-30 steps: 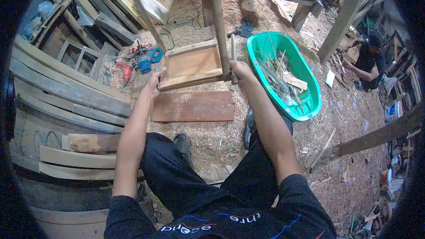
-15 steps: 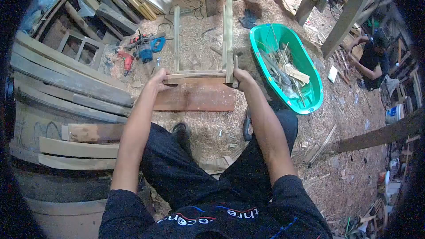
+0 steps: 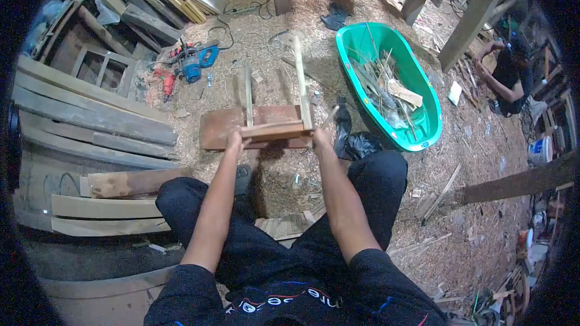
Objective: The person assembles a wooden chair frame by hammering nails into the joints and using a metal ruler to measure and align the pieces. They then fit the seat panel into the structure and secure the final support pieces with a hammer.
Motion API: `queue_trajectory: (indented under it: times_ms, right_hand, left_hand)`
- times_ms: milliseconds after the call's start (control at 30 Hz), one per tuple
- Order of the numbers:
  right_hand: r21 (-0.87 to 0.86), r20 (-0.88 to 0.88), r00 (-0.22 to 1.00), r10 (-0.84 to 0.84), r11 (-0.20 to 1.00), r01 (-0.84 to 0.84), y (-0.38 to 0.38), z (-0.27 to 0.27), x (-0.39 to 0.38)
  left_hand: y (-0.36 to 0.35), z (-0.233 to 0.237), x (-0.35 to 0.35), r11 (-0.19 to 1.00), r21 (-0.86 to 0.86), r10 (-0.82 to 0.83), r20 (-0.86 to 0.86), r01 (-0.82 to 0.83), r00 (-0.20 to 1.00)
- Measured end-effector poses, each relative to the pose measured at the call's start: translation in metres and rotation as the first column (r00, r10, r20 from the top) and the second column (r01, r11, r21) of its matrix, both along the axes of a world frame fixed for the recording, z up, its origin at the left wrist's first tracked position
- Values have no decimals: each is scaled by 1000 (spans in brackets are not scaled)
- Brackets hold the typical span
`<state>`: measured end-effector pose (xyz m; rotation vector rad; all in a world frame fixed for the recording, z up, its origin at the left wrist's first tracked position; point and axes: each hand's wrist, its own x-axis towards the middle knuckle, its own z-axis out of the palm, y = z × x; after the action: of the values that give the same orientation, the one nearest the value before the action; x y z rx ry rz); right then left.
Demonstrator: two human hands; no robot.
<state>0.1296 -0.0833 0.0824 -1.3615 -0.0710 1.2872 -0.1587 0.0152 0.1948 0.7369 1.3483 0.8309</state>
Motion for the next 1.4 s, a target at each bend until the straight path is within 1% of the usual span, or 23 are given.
queue_trajectory:
  times_ms: [67, 133, 167, 200, 267, 333, 367, 400, 433, 467, 500, 600, 633, 667, 800, 867, 933, 967, 1067, 1100, 1200, 1333, 1400]
  right_hand:
    - [111, -203, 971, -130, 982, 154, -13, 67, -28]
    - [136, -262, 955, -140, 974, 180, -7, 72, -34]
    - [120, -282, 946, -161, 972, 201, -5, 73, -37]
    - [103, -300, 936, -182, 970, 222, -2, 70, -39]
    - [90, -273, 944, -186, 972, 218, -4, 74, -40]
    - [81, -185, 971, -154, 982, 171, -15, 80, -45]
    - [-5, -213, 941, -263, 963, 268, -18, 80, -48]
    - [-110, 73, 989, -131, 984, 139, -25, 77, -40]
    - [-248, 331, 943, 32, 967, 54, -37, 73, -25]
    - [-400, 533, 814, 230, 917, 3, -43, 71, -16]
    - [-361, 686, 714, 139, 918, 168, -48, 74, -12]
    - [-223, 834, 548, 66, 949, 224, -69, 96, 22]
    - [-282, 822, 554, 136, 941, 187, -74, 106, 41]
    - [-223, 804, 593, 48, 948, 225, -78, 112, 56]
    - [-202, 840, 537, -74, 877, 437, -73, 126, 116]
    - [-113, 903, 406, -141, 833, 542, -62, 107, 151]
    - [-109, 897, 404, -177, 799, 591, -52, 101, 183]
    - [-180, 878, 464, -122, 812, 555, -48, 98, 206]
    - [-127, 936, 333, -115, 773, 621, -38, 44, 260]
    - [-194, 898, 428, -102, 782, 593, -37, 53, 266]
    - [-230, 861, 489, -142, 748, 623, -23, 46, 277]
    - [-361, 799, 594, -95, 714, 599, -6, 43, 296]
    - [-338, 812, 561, -159, 655, 675, -4, 32, 311]
  left_hand:
    - [-3, -2, 8, 999, 45, 21, -46, -19, 999]
    - [-7, 7, 25, 995, 96, 31, -80, -23, 996]
    - [-8, 14, 29, 999, 32, 42, -97, -39, 994]
    - [-4, 1, 25, 986, 164, 22, -268, 23, 963]
    - [-3, -17, 23, 932, 340, 74, -521, 128, 850]
    - [-17, 2, 34, 886, 429, 193, -687, 177, 701]
    - [-29, 16, 41, 867, 451, 244, -754, 211, 610]
    - [-37, 25, 47, 847, 470, 298, -807, 248, 511]
    - [-40, 26, 56, 764, 519, 320, -820, 383, 474]
    - [-40, 30, 61, 663, 554, 354, -825, 504, 440]
    - [-40, 33, 69, 545, 568, 391, -823, 616, 413]
    - [-43, 37, 108, 367, 586, 266, -810, 723, 522]
    - [-46, 41, 124, 339, 546, 239, -838, 766, 491]
    - [-47, 44, 141, 278, 555, 197, -832, 784, 519]
    - [-50, 66, 222, 38, 604, 77, -796, 796, 600]
    - [-43, 67, 268, -55, 608, 6, -793, 792, 609]
    - [-39, 54, 311, -56, 595, -119, -801, 801, 587]
    - [-36, 47, 334, -60, 594, -187, -796, 802, 575]
    - [-43, 32, 369, -45, 576, -223, -802, 816, 554]
    - [-45, 26, 375, -37, 574, -246, -799, 818, 549]
    - [-52, 15, 371, -34, 554, -308, -798, 832, 519]
    - [-51, 33, 346, -80, 543, -334, -805, 836, 490]
    - [-48, 53, 331, -79, 534, -320, -813, 842, 486]
